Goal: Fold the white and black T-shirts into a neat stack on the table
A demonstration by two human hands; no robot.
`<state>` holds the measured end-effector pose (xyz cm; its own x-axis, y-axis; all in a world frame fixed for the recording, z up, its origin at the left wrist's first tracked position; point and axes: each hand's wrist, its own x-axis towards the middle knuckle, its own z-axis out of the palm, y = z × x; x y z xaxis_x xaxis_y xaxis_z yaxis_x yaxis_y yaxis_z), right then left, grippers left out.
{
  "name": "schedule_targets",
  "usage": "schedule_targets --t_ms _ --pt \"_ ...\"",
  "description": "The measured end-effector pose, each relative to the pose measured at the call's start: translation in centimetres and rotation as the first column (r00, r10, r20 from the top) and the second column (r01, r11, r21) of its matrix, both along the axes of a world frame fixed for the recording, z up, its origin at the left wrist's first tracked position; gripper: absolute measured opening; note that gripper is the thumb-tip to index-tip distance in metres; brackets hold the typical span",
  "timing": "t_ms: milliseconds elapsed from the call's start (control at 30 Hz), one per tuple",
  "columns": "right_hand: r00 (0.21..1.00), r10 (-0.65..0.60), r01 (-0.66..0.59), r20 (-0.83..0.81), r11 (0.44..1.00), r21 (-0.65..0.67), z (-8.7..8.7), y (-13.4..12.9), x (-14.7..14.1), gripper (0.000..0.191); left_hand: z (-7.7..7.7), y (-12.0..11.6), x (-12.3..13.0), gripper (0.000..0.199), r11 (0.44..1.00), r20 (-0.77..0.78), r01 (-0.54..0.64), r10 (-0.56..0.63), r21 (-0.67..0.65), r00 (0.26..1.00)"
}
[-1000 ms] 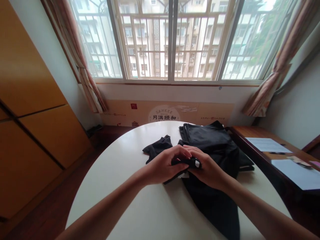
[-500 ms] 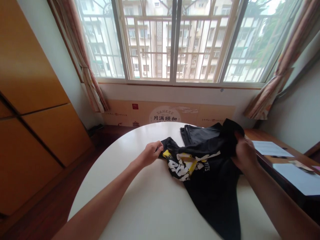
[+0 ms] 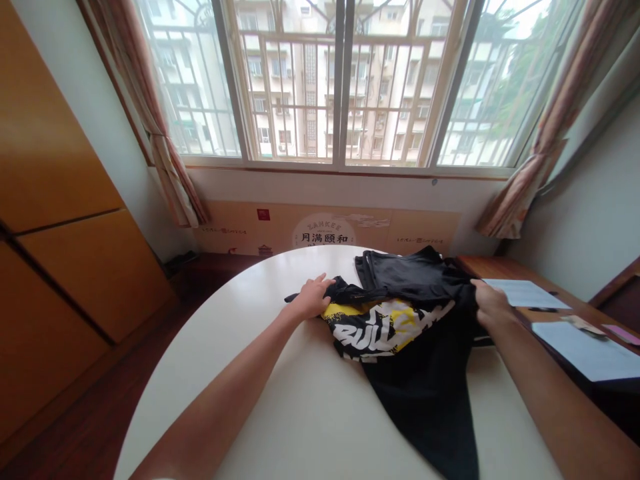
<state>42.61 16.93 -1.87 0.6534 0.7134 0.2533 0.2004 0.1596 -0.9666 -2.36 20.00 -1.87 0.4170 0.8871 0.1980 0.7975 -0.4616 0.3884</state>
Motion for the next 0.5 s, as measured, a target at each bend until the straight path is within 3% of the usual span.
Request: schedule_targets --t_ms 67,133,200,267,367,433,500 --pt "0.984 -0.154 0.16 0.086 0.984 -0.078 -0.2 0.0 -0.1 0.052 -0.4 0.7 0.3 0.07 1.0 0.021 0.022 -0.022 -0.005 1.0" --pt "0.908 -0.238 0.261 0.345 0.965 -0.021 0.1 -0.4 -0.8 0.066 -0.8 1.0 0.5 0.06 0.998 0.071 0.062 -0.063 0.013 0.995" --pt "0.766 -0.124 0.099 0.631 0.992 0.074 0.5 -1.1 -2.2 0.065 -1.1 1.1 0.6 0.041 0.997 0.084 0.073 -0.075 0.028 0.994" --pt "0.603 0.116 -0.185 0.789 0.983 -0.003 0.9 -2.0 -4.0 0.052 -1.1 1.1 0.5 0.03 0.997 0.066 0.078 -0.078 0.012 0.995" --pt "0.39 0.436 -0.442 0.811 0.862 -0.25 1.0 -3.3 -6.6 0.045 -0.2 0.9 0.0 0.023 0.994 0.082 0.108 -0.109 0.023 0.991" --pt "0.32 0.502 -0.488 0.804 0.814 -0.314 1.0 -3.8 -7.7 0.048 1.1 0.6 -0.7 0.019 0.991 0.148 0.109 -0.119 0.072 0.982" --pt "0.346 0.494 -0.5 0.797 0.816 -0.289 1.2 -4.1 -8.4 0.043 2.9 0.2 -1.8 0.018 0.994 0.236 0.069 -0.087 0.084 0.968"
